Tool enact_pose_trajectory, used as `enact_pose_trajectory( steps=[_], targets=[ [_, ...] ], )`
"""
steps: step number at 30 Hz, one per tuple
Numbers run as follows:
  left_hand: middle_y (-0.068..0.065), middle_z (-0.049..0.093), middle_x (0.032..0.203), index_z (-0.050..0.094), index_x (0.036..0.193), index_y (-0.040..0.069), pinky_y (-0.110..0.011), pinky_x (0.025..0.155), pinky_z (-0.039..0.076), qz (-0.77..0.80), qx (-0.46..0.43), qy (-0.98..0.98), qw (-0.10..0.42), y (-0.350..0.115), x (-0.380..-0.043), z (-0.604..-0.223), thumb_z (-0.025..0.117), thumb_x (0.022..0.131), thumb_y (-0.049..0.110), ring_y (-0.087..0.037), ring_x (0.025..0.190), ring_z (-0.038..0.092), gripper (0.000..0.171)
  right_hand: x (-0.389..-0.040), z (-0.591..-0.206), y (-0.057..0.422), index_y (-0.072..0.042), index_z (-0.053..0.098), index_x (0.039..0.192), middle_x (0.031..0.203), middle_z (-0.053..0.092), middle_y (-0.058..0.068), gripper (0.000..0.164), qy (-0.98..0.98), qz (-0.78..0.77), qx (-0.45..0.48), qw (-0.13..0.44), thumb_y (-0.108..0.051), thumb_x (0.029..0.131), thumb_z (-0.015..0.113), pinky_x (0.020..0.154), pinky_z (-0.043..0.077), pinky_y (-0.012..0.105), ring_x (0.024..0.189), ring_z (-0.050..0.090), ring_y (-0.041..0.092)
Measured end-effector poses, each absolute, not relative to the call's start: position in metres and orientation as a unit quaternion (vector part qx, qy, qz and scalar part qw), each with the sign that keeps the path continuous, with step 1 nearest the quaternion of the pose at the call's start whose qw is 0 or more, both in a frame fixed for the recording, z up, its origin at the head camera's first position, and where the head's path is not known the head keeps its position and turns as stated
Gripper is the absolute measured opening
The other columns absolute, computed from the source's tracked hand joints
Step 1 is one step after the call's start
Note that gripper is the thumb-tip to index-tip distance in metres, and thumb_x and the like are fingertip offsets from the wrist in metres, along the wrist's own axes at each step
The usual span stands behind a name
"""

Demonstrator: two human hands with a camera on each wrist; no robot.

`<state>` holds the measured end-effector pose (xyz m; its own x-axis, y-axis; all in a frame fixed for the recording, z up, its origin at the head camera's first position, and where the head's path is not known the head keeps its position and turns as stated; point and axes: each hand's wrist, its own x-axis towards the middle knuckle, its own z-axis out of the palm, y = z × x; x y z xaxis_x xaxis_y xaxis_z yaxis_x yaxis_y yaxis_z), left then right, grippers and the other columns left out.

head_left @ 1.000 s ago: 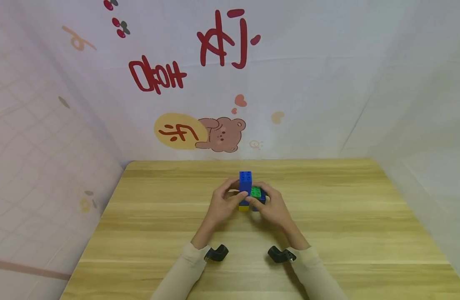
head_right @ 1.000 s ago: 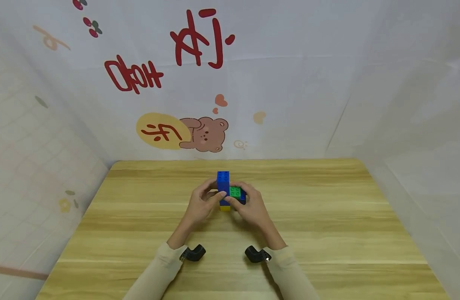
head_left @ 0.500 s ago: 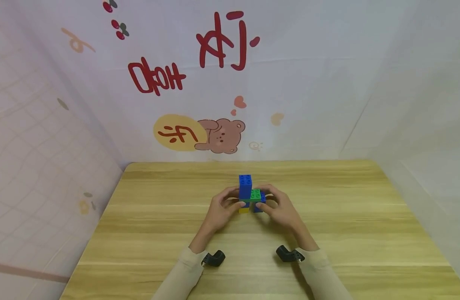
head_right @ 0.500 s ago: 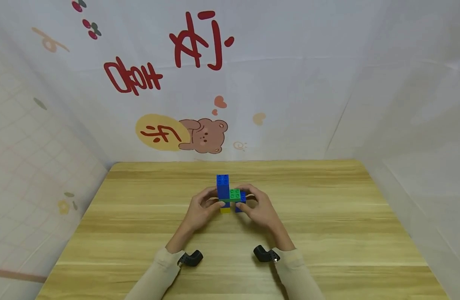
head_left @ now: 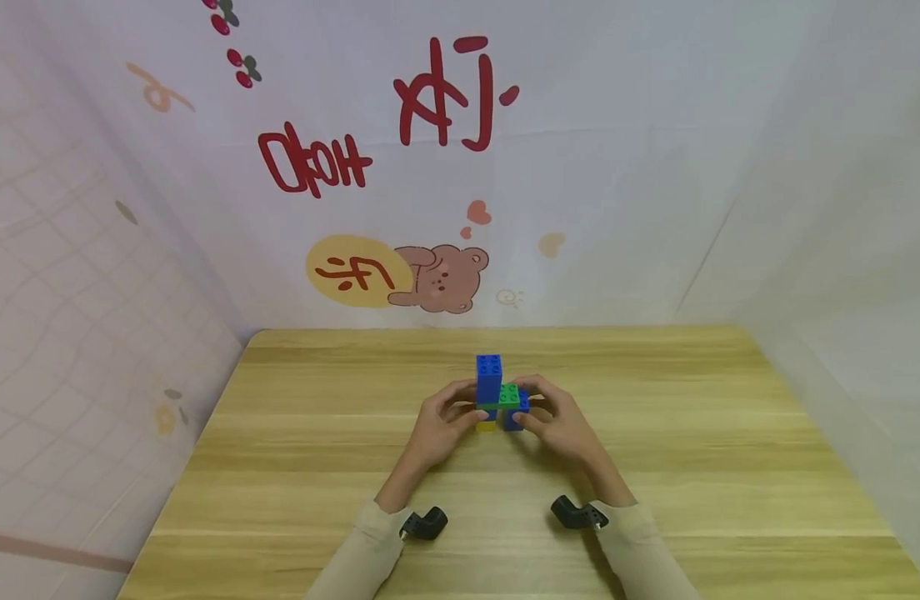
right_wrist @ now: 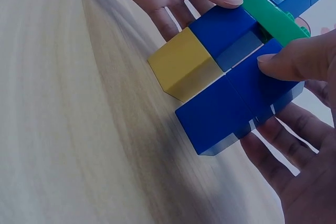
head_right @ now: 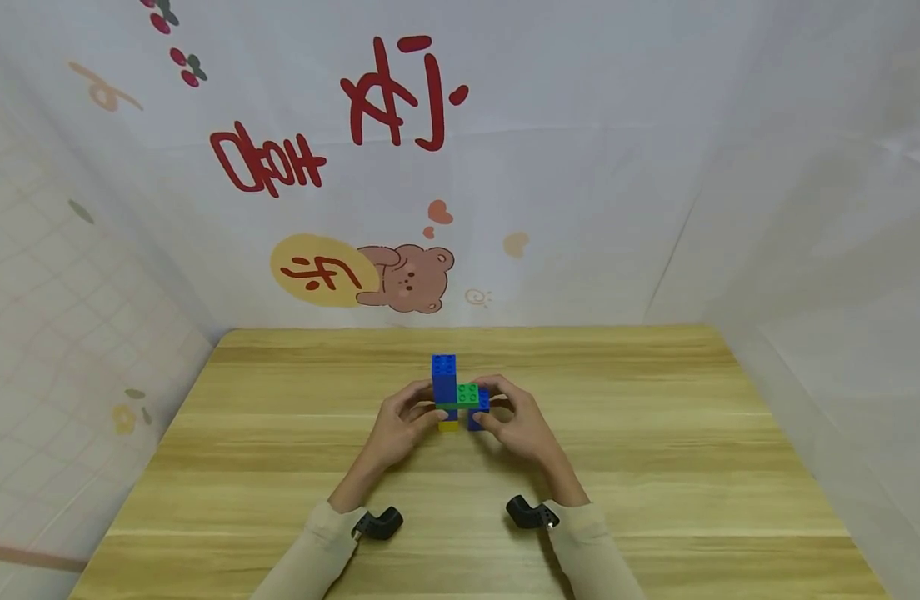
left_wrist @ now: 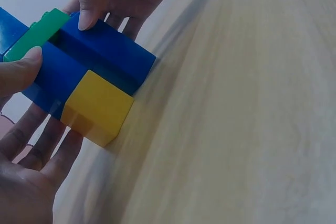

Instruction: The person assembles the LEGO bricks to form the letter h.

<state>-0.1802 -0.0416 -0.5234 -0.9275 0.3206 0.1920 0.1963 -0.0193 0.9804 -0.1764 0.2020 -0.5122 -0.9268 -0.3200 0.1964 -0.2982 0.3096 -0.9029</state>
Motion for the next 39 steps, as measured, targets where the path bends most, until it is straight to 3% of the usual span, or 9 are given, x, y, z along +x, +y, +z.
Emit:
enact_pose_trajectory(
  steps=[9,14,24,30,39],
  targets=[
    [-0.017,0.067,0.126,0.062,0.138,0.010,-0.033,0.102,0.058,0.688,0.198,0.697,0.034,-0.0419,-0.1783,-0.5224,0.074,0.093,0.008,-0.022,0.116,0.065,0.047,-0.1748,-0.5111,0.2029,-0.024,0.061,0.130,0.125,0.066,0.000,0.044,0.806,-0.561,-0.190,0.017,-0.006,0.093,0.073,0.108,0.052,0.050,0.117,0.061,0.022],
    [-0.015,0.067,0.125,0.062,0.138,0.013,-0.027,0.101,0.058,0.689,0.188,0.699,0.039,-0.0459,-0.1762,-0.5217,0.076,0.093,0.011,-0.019,0.116,0.064,0.048,-0.1746,-0.5131,0.1998,-0.024,0.061,0.132,0.126,0.066,0.001,0.044,0.809,-0.556,-0.188,0.021,-0.007,0.093,0.073,0.106,0.054,0.046,0.118,0.061,0.021],
    [-0.012,0.068,0.124,0.062,0.139,0.018,-0.026,0.101,0.058,0.677,0.180,0.712,0.049,-0.0497,-0.1767,-0.5216,0.074,0.095,0.015,-0.022,0.117,0.065,0.047,-0.1723,-0.5138,0.1983,-0.019,0.060,0.135,0.129,0.066,0.007,0.044,0.804,-0.568,-0.172,0.034,-0.009,0.094,0.073,0.107,0.053,0.049,0.119,0.060,0.028],
    [-0.012,0.068,0.122,0.061,0.140,0.019,-0.027,0.102,0.057,0.676,0.170,0.714,0.058,-0.0500,-0.1766,-0.5210,0.074,0.095,0.018,-0.024,0.117,0.065,0.047,-0.1706,-0.5116,0.1974,-0.023,0.058,0.137,0.128,0.066,0.006,0.047,0.806,-0.567,-0.165,0.036,-0.011,0.095,0.073,0.105,0.054,0.048,0.117,0.061,0.027],
    [-0.017,0.069,0.123,0.057,0.145,0.014,-0.028,0.104,0.057,0.673,0.169,0.718,0.058,-0.0497,-0.1764,-0.5194,0.072,0.097,0.016,-0.030,0.119,0.066,0.051,-0.1711,-0.5119,0.1981,-0.024,0.057,0.140,0.126,0.068,0.006,0.047,0.807,-0.568,-0.159,0.039,-0.015,0.096,0.072,0.098,0.058,0.037,0.112,0.064,0.023]
  ],
)
